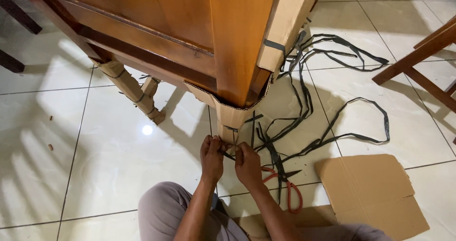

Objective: Wrapping a wooden chair leg with cardboard and securing it with plastic straps using scissors.

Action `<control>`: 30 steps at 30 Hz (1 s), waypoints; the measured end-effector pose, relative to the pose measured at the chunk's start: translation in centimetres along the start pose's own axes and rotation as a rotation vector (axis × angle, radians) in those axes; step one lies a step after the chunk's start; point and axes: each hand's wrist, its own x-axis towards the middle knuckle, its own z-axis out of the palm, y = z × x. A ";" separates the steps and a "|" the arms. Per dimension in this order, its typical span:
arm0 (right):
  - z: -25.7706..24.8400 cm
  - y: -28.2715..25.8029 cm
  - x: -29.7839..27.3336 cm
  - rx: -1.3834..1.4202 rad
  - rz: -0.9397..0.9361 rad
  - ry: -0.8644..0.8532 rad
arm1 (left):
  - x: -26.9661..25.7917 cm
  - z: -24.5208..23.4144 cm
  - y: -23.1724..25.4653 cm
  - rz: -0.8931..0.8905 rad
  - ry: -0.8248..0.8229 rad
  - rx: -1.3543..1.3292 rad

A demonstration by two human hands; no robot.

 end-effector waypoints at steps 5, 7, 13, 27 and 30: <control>0.8 1.3 0.1 0.007 0.013 0.028 | 0.5 -0.4 -0.4 -0.003 0.051 -0.055; 1.2 2.1 -0.2 0.034 0.054 0.035 | 0.4 -0.8 -0.8 -0.004 0.055 -0.072; 1.0 0.6 -0.6 0.115 0.182 0.027 | 0.4 -1.2 -2.2 -0.009 0.101 -0.082; 1.4 1.4 -1.6 0.089 0.176 0.052 | -3.9 -0.2 0.7 -0.177 0.213 -0.072; 0.9 0.0 -2.3 0.096 0.220 0.047 | -4.2 -0.4 0.7 -0.213 0.242 -0.084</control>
